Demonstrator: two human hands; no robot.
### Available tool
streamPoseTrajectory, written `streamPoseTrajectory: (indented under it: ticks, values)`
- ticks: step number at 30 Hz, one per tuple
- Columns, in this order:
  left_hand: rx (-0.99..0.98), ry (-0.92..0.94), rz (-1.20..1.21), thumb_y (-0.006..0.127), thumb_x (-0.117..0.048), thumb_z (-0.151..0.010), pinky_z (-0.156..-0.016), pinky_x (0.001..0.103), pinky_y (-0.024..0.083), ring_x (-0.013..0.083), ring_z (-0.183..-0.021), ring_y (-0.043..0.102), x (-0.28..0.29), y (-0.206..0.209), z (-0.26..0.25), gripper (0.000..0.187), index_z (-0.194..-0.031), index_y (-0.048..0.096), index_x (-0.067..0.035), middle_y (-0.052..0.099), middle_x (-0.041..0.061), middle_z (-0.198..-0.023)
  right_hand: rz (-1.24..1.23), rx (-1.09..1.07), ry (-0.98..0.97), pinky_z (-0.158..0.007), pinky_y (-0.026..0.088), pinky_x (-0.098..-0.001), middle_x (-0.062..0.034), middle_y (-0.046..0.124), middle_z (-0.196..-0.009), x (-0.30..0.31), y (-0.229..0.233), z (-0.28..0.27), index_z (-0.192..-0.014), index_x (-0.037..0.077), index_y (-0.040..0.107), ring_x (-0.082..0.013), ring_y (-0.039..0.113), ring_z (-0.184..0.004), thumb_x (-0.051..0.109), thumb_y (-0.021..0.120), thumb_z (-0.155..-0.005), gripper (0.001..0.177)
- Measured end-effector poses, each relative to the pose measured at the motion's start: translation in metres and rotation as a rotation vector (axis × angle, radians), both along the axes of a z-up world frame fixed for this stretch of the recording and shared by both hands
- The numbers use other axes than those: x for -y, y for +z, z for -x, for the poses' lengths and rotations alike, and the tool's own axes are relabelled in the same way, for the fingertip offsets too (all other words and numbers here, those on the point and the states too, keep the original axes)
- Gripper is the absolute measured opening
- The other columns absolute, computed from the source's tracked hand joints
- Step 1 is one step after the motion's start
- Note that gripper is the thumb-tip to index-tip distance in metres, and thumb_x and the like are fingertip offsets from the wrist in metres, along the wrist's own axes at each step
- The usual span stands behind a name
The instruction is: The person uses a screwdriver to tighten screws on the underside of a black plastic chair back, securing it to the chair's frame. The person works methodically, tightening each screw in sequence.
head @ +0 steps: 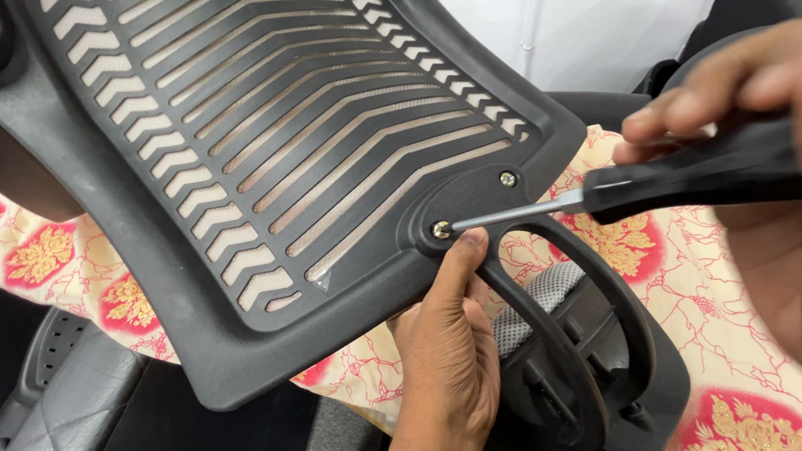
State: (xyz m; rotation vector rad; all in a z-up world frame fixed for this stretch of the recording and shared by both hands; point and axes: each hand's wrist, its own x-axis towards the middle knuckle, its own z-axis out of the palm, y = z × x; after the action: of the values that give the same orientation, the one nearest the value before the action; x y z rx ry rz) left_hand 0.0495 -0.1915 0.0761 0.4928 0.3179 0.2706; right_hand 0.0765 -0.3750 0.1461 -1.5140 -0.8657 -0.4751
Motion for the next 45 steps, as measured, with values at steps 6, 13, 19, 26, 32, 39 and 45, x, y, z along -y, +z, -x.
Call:
streamPoseTrajectory:
  ticks: [6, 13, 19, 26, 32, 39, 45]
  values:
    - [0.014, -0.019, 0.014, 0.069, 0.000, -0.080, -0.086, 0.022, 0.061, 0.0111, -0.091, 0.074, -0.001, -0.004, 0.000, 0.028, -0.107, 0.065, 0.001, 0.071, 0.007, -0.099, 0.502, 0.061, -0.310, -0.070, 0.062, -0.0311, -0.0058, 0.066, -0.079, 0.017, 0.036, -0.005, -0.103, 0.006, 0.061, -0.0134, 0.073, -0.069, 0.043, 0.072, -0.095, 0.039]
    - [-0.027, 0.079, -0.058, 0.075, 0.002, -0.085, -0.038, 0.014, 0.027, -0.0018, -0.050, 0.041, -0.005, -0.025, -0.006, 0.013, -0.088, 0.065, -0.006, 0.053, -0.007, -0.068, 0.713, 0.108, -0.306, -0.056, 0.060, -0.0284, -0.0057, 0.071, -0.071, 0.033, 0.040, -0.010, -0.095, 0.007, 0.067, -0.0132, 0.072, -0.062, 0.032, 0.083, -0.081, 0.033]
    - [-0.086, 0.167, -0.068, 0.076, 0.000, -0.086, -0.042, 0.019, 0.037, 0.0013, -0.048, 0.040, -0.003, -0.026, -0.005, 0.015, -0.086, 0.062, -0.006, 0.049, -0.005, -0.066, 0.600, 0.121, -0.014, -0.066, 0.060, -0.0229, -0.0034, 0.074, -0.086, 0.033, 0.046, -0.014, -0.104, 0.007, 0.068, -0.0085, 0.077, -0.077, 0.027, 0.083, -0.085, 0.031]
    - [-0.230, 0.269, -0.152, 0.067, -0.002, -0.089, -0.056, 0.021, 0.045, 0.0068, -0.058, 0.057, 0.007, -0.013, 0.003, 0.011, -0.095, 0.064, 0.008, 0.065, 0.008, -0.077, 0.503, 0.042, 0.233, -0.074, 0.061, -0.0214, -0.0027, 0.076, -0.099, 0.032, 0.055, -0.023, -0.107, 0.007, 0.064, -0.0063, 0.078, -0.091, 0.020, 0.080, -0.086, 0.030]
    - [-0.031, 0.302, -0.131, 0.071, 0.000, -0.098, -0.089, 0.029, 0.062, 0.0102, -0.067, 0.066, 0.015, -0.004, 0.004, 0.011, -0.095, 0.062, 0.005, 0.064, 0.005, -0.078, 0.490, -0.141, 0.369, -0.075, 0.060, -0.0229, -0.0001, 0.077, -0.098, 0.047, 0.053, -0.046, -0.108, 0.009, 0.067, -0.0065, 0.074, -0.089, 0.019, 0.083, -0.083, 0.032]
    - [-0.055, 0.312, -0.182, 0.073, -0.001, -0.093, -0.074, 0.025, 0.055, 0.0022, -0.052, 0.050, 0.012, -0.023, 0.009, 0.013, -0.086, 0.063, -0.001, 0.056, -0.003, -0.070, 0.460, -0.157, 0.246, -0.068, 0.061, -0.0217, -0.0041, 0.075, -0.095, 0.026, 0.062, -0.034, -0.108, 0.006, 0.063, -0.0062, 0.078, -0.082, 0.018, 0.083, -0.087, 0.031]
    - [-0.012, 0.274, -0.233, 0.074, -0.006, -0.096, -0.089, 0.031, 0.062, 0.0092, -0.063, 0.061, 0.016, -0.010, 0.006, 0.018, -0.088, 0.060, 0.004, 0.060, 0.004, -0.075, 0.370, -0.091, 0.221, -0.060, 0.056, -0.0198, -0.0041, 0.065, -0.093, 0.026, 0.055, -0.013, -0.113, 0.003, 0.049, -0.0073, 0.071, -0.075, 0.015, 0.080, -0.088, 0.041]
